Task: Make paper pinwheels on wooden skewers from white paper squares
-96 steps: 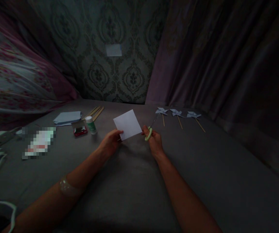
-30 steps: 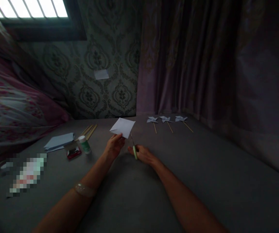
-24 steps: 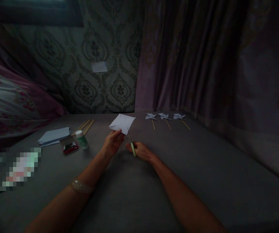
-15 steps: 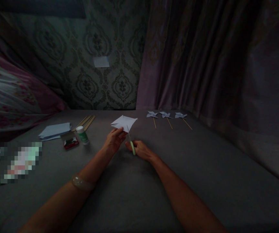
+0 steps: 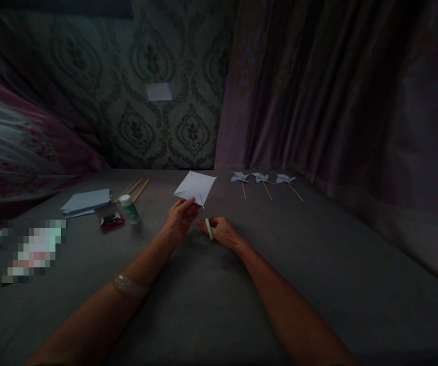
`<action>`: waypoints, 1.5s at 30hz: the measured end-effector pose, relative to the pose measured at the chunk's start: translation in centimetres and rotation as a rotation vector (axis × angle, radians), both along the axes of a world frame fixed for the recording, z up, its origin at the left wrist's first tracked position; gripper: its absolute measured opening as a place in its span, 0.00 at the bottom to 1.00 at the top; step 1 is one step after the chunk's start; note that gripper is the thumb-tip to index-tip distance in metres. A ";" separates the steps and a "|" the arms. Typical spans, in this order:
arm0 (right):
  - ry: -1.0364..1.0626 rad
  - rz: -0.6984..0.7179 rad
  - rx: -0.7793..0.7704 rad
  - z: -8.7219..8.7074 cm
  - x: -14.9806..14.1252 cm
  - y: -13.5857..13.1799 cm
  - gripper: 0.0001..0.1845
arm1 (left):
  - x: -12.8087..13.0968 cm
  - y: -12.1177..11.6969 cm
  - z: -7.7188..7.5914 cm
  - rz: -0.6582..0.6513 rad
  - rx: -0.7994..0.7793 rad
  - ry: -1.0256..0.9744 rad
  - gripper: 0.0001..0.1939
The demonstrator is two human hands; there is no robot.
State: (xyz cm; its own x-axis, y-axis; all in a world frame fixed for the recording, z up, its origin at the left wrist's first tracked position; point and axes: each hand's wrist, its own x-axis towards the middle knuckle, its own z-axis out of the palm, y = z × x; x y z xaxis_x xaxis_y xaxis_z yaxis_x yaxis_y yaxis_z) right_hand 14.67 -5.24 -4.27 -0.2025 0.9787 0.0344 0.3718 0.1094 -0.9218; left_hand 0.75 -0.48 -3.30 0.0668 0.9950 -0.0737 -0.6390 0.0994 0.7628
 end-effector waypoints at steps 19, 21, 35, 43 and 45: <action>0.025 -0.056 -0.008 -0.6 0.0 0.3 0.28 | -0.1 0.0 0.0 0.014 0.008 0.015 0.18; 0.027 -0.070 -0.017 -0.6 0.0 0.3 0.28 | -0.1 0.0 -0.1 0.019 0.011 0.024 0.17; 0.035 -0.144 -0.035 -0.5 0.0 0.2 0.27 | -0.2 0.1 -0.3 0.051 0.028 0.057 0.17; -0.007 -0.140 -0.009 -0.6 0.1 0.3 0.27 | -0.4 0.1 -0.3 0.050 0.024 0.084 0.17; -0.013 -0.153 -0.016 -0.6 0.0 0.3 0.27 | -0.4 0.1 -0.3 0.052 0.022 0.085 0.17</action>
State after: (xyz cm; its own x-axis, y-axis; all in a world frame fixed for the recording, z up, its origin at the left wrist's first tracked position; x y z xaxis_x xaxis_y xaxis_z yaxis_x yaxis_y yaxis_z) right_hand 14.67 -4.93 -4.87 -0.0508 0.9986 0.0173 0.3948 0.0360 -0.9181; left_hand 0.32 -0.35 -3.59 0.0098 0.9984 -0.0552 -0.5757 0.0508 0.8161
